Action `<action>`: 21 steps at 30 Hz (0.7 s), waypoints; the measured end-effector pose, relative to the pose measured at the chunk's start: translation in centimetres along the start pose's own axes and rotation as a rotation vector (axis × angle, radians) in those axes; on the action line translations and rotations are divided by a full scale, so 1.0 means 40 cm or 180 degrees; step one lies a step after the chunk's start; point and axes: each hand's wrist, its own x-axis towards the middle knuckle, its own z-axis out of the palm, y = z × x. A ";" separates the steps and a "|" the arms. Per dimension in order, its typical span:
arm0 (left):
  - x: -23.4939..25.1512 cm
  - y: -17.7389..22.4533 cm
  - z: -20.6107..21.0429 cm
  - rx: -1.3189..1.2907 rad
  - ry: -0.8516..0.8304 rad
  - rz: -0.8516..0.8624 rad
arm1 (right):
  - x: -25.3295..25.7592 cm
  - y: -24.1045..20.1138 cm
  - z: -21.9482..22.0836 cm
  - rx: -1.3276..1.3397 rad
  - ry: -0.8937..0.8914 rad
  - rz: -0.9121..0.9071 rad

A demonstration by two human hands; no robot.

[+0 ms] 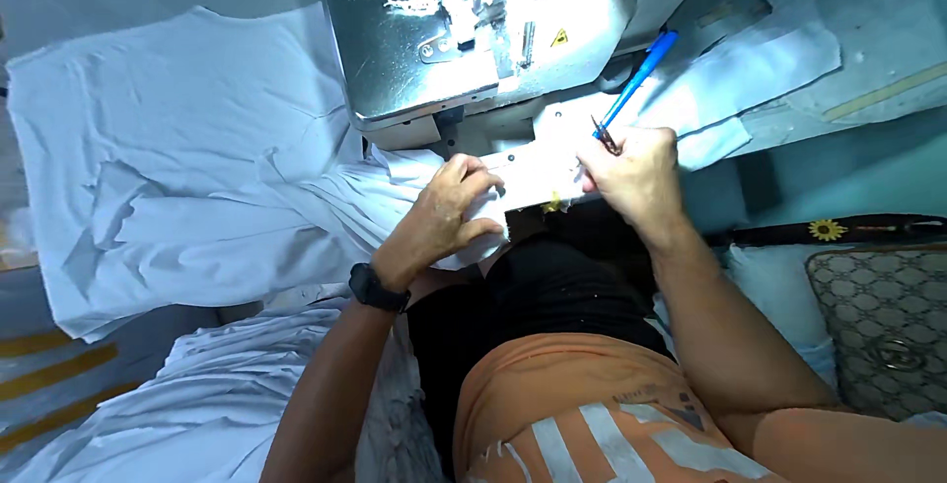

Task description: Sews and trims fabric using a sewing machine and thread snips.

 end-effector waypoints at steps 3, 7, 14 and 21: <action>0.007 -0.010 -0.003 0.0122 -0.0101 0.0335 | 0.029 0.009 -0.034 -0.0784 -0.0405 0.0288; 0.054 -0.002 -0.056 0.0179 0.0007 0.0321 | 0.032 -0.022 -0.045 -0.1318 -0.0494 0.0289; 0.099 0.095 -0.194 -0.0115 0.0897 0.0379 | -0.093 -0.094 0.016 0.1097 0.0082 -0.1864; 0.042 0.241 -0.402 0.0440 0.0536 -0.0104 | -0.116 -0.167 0.050 0.1219 -0.1205 -0.2349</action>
